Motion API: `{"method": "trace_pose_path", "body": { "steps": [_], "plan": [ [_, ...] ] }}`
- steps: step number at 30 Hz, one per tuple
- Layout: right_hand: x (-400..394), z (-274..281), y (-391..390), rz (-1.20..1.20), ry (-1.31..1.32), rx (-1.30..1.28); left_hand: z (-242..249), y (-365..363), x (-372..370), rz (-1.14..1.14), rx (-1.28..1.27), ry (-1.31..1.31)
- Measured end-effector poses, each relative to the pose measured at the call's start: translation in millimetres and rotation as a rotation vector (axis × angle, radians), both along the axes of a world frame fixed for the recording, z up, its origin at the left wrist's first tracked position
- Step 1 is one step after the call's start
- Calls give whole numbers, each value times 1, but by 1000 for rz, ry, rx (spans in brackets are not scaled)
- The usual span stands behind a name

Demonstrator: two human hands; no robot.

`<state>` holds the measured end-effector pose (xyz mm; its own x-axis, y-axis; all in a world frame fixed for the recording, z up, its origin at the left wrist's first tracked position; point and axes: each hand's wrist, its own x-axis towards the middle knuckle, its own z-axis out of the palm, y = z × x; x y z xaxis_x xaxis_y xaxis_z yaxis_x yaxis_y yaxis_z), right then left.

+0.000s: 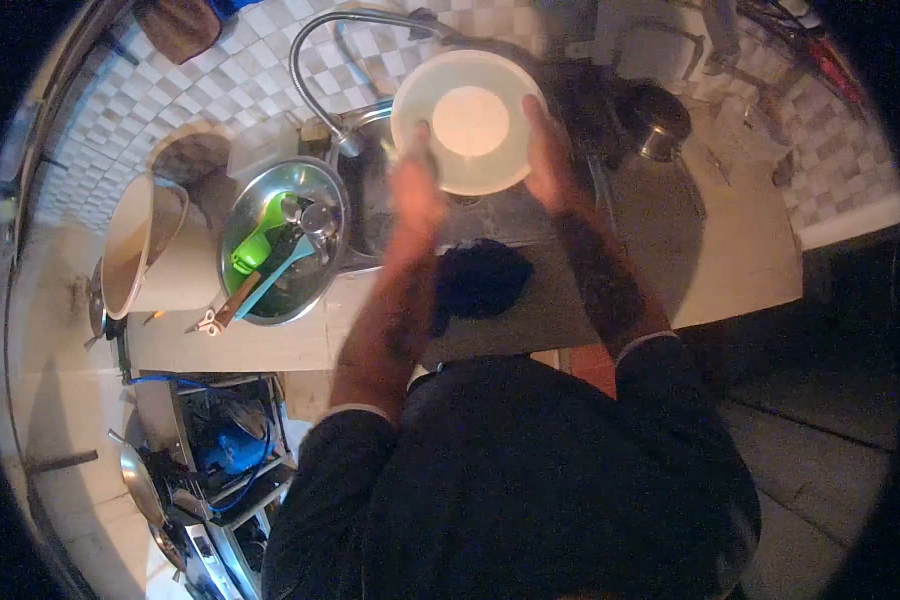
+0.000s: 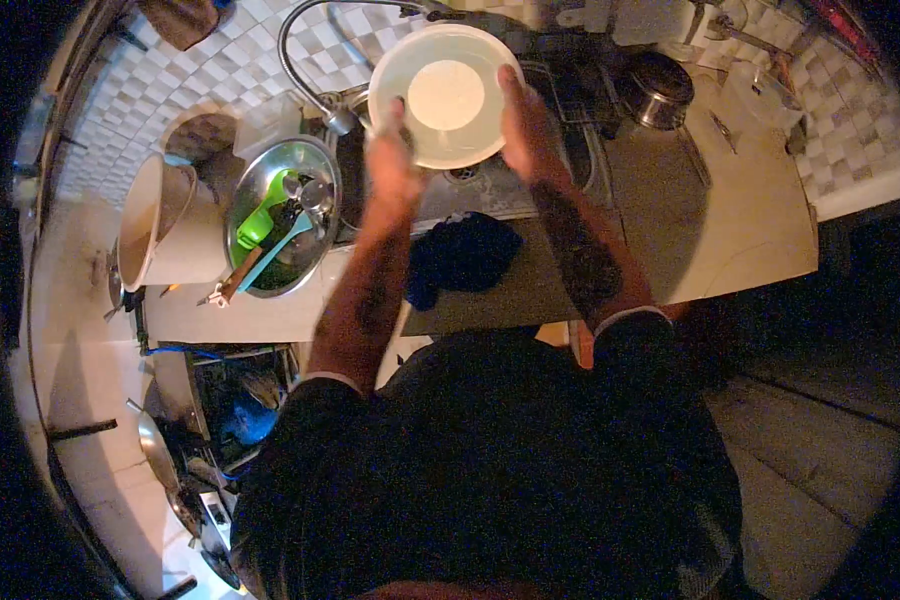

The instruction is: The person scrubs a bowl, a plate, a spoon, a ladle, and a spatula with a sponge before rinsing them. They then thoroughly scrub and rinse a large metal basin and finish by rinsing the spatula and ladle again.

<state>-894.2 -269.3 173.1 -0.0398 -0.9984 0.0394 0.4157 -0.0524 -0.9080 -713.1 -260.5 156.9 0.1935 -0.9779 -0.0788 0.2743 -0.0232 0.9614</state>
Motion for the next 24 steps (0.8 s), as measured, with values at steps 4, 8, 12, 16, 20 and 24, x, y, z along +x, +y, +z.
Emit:
{"method": "trace_pose_path", "body": {
  "steps": [4,8,12,16,20,24],
  "plan": [
    [58,-41,52,-284,416,-174,-45,25,-28,-3,-186,-1277],
    [40,-63,48,24,-25,120,-25,43,20,-40,-86,-898],
    [43,-78,25,99,239,237,-34,55,67,347,117,-356],
    [57,-182,-23,209,247,184,-13,93,144,547,-78,-559],
    [45,-288,-63,373,1447,-498,14,122,212,755,-33,-96],
    [82,-294,-82,90,1287,-174,-25,151,288,726,-6,-224]
  ]
}}
